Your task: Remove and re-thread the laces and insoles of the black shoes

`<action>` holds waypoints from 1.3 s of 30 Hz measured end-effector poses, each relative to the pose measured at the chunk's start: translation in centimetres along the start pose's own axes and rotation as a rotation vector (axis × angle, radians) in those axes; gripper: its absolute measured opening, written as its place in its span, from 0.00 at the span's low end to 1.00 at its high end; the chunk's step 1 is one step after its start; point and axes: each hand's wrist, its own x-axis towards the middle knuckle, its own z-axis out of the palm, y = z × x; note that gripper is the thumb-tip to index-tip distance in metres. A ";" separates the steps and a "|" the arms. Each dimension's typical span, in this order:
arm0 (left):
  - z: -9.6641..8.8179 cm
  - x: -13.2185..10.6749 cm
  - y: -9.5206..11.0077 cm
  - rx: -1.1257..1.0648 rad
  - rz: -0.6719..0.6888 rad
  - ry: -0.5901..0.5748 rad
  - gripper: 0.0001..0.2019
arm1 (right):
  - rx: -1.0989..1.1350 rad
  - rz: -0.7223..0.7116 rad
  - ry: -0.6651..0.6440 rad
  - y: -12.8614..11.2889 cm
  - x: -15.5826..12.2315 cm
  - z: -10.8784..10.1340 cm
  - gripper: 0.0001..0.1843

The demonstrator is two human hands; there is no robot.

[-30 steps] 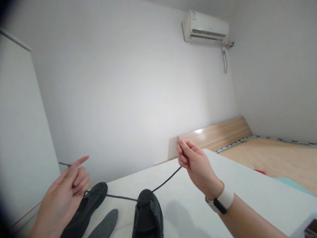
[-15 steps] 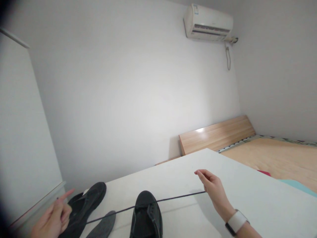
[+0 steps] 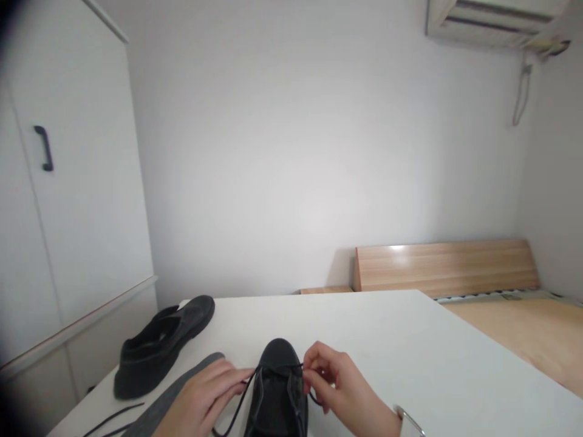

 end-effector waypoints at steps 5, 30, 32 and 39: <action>0.5 -0.6 0.9 -0.051 -0.040 0.107 0.16 | 0.029 0.023 -0.018 1.9 -0.5 0.1 0.25; 1.1 0.3 2.1 -0.233 -0.449 0.012 0.05 | -0.297 -0.157 0.157 2.3 -0.3 1.3 0.14; 1.2 0.3 2.1 -0.217 -0.416 0.061 0.05 | -0.352 -0.231 0.191 2.0 -0.1 1.2 0.13; 1.4 0.5 1.6 -0.180 -0.316 0.097 0.05 | -0.350 -0.227 0.195 1.8 -0.1 0.7 0.11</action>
